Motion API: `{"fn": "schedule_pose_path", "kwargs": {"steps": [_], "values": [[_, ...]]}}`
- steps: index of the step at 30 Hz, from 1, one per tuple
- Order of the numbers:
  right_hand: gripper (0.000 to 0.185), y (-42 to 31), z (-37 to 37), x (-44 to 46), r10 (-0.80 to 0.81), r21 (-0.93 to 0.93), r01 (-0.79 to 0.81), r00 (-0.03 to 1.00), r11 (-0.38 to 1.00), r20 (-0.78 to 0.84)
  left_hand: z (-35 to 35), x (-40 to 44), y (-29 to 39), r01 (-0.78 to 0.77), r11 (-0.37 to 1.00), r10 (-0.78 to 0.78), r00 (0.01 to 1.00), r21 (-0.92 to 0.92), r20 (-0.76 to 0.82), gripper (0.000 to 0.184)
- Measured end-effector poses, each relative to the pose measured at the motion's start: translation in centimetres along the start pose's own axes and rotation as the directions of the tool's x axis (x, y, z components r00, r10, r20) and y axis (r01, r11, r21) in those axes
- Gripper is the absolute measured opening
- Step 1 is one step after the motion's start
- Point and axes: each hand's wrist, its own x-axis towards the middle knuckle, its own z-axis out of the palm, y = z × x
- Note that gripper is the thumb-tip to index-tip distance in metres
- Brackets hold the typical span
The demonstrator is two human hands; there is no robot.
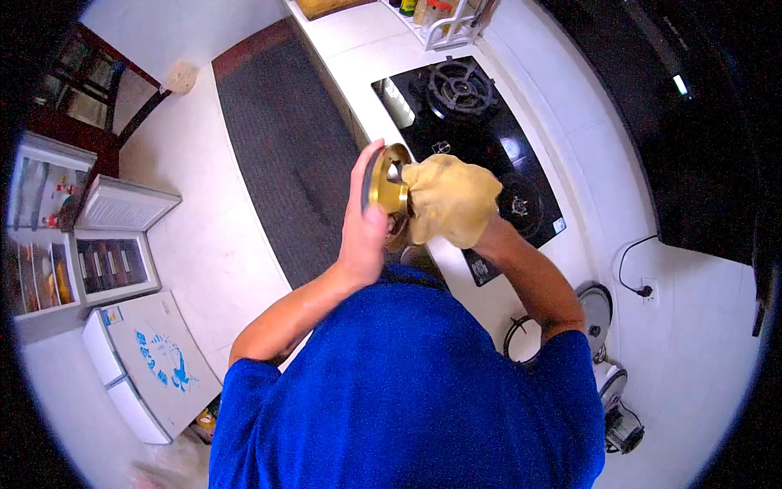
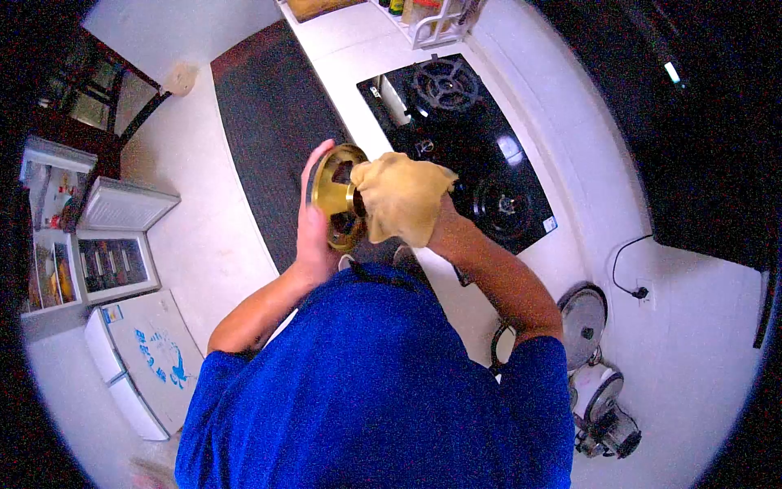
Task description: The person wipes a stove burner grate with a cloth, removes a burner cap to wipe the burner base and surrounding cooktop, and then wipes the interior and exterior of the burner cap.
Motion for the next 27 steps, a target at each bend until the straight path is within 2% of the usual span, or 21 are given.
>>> {"fn": "schedule_pose_path", "kwargs": {"steps": [2,3,4,5,6,7,8,9,10,11,12,13,14,16,17,19,20,21,25,27], "values": [[0.040,1.0,-1.1,0.2,-0.132,0.040,0.133,0.991,0.990,-0.022,0.7,0.2,0.7,0.228,0.898,-0.220,0.973,-0.376,0.065,0.079],[0.040,1.2,-1.3,0.3,-0.190,-0.008,0.192,0.974,0.981,0.123,0.0,0.3,1.1,0.455,0.725,-0.386,0.890,-0.517,0.242,0.074],[0.039,0.5,-2.3,0.6,-0.288,-0.064,0.314,0.922,0.947,0.259,-0.8,0.4,1.5,0.651,0.479,-0.491,0.755,-0.589,0.435,0.070],[0.039,-0.1,-3.2,0.9,-0.378,-0.084,0.440,0.841,0.894,0.387,-1.1,0.7,1.9,0.767,0.289,-0.593,0.613,-0.573,0.522,0.070],[0.037,0.0,-2.7,0.3,-0.455,0.004,0.464,0.868,0.886,0.199,-1.6,1.1,2.3,0.860,0.174,-0.641,0.468,-0.479,0.608,0.074],[0.036,0.0,-2.4,-0.2,-0.513,0.076,0.511,0.858,0.856,0.003,-1.5,1.0,2.6,0.857,0.172,-0.631,0.475,-0.486,0.614,0.075],[0.037,0.2,-2.4,-0.2,-0.510,0.084,0.503,0.850,0.860,0.133,-1.4,0.9,2.7,0.853,0.169,-0.621,0.481,-0.494,0.619,0.077],[0.038,0.5,-2.7,0.3,-0.428,0.204,0.404,0.900,0.892,0.086,-1.4,0.9,2.6,0.818,0.149,-0.610,0.518,-0.556,0.600,0.078],[0.038,1.3,-2.1,0.0,-0.302,0.302,0.277,0.953,0.912,0.038,-1.5,1.0,2.5,0.778,0.131,-0.597,0.557,-0.615,0.578,0.079],[0.038,2.1,-0.6,-1.2,-0.072,0.480,0.077,0.997,0.874,-0.030,-1.6,1.2,2.3,0.719,0.201,-0.576,0.636,-0.666,0.513,0.079],[0.039,2.9,1.3,-2.2,0.188,0.687,-0.095,0.980,0.720,-0.061,-2.0,1.1,2.3,0.684,0.172,-0.591,0.647,-0.709,0.481,0.082],[0.039,3.2,2.7,-3.4,0.407,0.803,-0.183,0.910,0.567,-0.080,-2.1,1.0,2.6,0.661,0.142,-0.507,0.688,-0.737,0.519,0.083],[0.041,3.1,3.4,-4.6,0.470,0.738,-0.223,0.871,0.637,-0.142,-2.3,0.9,3.1,0.635,0.109,-0.421,0.726,-0.765,0.543,0.085],[0.039,2.6,4.3,-5.8,0.587,0.567,-0.358,0.756,0.742,-0.291,-2.8,0.8,3.5,0.593,0.103,-0.401,0.759,-0.798,0.512,0.088],[0.036,2.3,4.4,-5.7,0.623,0.461,-0.442,0.679,0.769,-0.388,-3.0,0.7,3.7,0.586,0.045,-0.431,0.742,-0.809,0.513,0.088],[0.034,1.8,3.9,-5.3,0.571,0.402,-0.429,0.735,0.809,-0.364,-3.3,0.3,3.4,0.556,-0.048,-0.440,0.734,-0.830,0.517,0.087],[0.032,1.5,3.4,-5.0,0.533,0.339,-0.427,0.772,0.839,-0.347,-3.3,0.2,3.2,0.544,-0.044,-0.441,0.742,-0.838,0.505,0.087],[0.030,0.4,2.3,-4.1,0.596,0.483,-0.414,0.735,0.772,-0.322,-3.3,0.1,3.1,0.534,-0.066,-0.452,0.737,-0.843,0.503,0.086],[0.028,1.1,1.8,-3.7,0.477,0.349,-0.356,0.797,0.867,-0.372,-3.0,-0.3,2.7,0.517,-0.089,-0.465,0.734,-0.851,0.495,0.084],[0.025,0.4,1.5,-3.2,0.565,0.550,-0.336,0.760,0.765,-0.322,-3.0,-0.4,2.5,0.511,-0.088,-0.473,0.734,-0.855,0.488,0.084]]}}
